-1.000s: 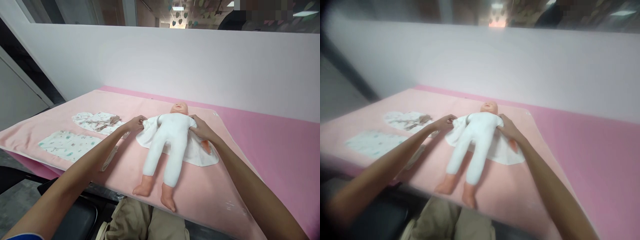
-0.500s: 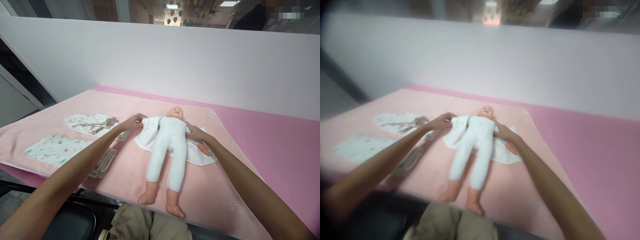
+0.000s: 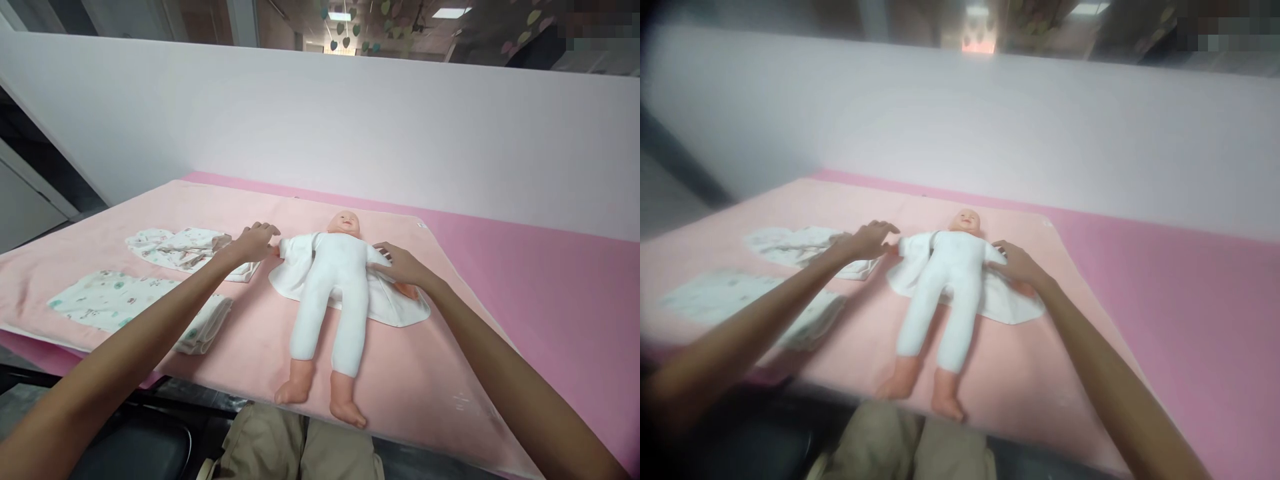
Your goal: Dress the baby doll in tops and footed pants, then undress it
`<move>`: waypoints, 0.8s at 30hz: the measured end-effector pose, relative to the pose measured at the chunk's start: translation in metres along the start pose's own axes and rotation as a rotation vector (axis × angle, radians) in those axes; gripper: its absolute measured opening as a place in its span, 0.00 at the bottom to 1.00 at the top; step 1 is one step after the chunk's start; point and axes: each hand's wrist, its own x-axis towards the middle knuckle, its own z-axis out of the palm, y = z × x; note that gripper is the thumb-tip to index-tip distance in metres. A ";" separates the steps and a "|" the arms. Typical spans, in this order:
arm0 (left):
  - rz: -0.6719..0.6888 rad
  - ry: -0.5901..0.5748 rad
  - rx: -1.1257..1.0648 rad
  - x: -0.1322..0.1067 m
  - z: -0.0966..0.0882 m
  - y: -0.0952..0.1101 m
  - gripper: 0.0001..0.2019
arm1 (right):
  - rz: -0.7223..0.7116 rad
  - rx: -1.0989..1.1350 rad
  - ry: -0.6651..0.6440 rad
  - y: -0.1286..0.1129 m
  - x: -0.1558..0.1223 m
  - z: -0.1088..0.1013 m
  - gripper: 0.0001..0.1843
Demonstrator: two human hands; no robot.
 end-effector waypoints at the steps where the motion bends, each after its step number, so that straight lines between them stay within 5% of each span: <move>1: 0.010 0.063 0.010 0.000 -0.004 0.014 0.22 | 0.042 0.042 0.013 0.008 -0.007 -0.007 0.27; 4: 0.203 0.199 -0.074 0.009 -0.007 0.077 0.19 | 0.140 0.126 -0.026 0.034 -0.017 -0.020 0.21; 6: 0.416 0.183 -0.161 0.024 -0.001 0.130 0.17 | 0.149 0.156 -0.055 0.049 -0.015 -0.018 0.20; 9: 0.713 -0.058 -0.157 0.056 0.020 0.205 0.18 | 0.140 0.250 0.051 0.068 -0.011 -0.004 0.18; 12: 0.702 -0.250 -0.016 0.084 0.042 0.249 0.25 | 0.109 0.411 0.162 0.084 -0.011 0.012 0.21; 17: 0.693 -0.172 0.067 0.093 0.054 0.248 0.27 | 0.069 0.536 0.167 0.104 -0.012 0.019 0.22; 24: 0.504 0.125 -0.345 0.076 0.041 0.222 0.21 | 0.126 0.424 0.206 0.089 -0.017 0.021 0.25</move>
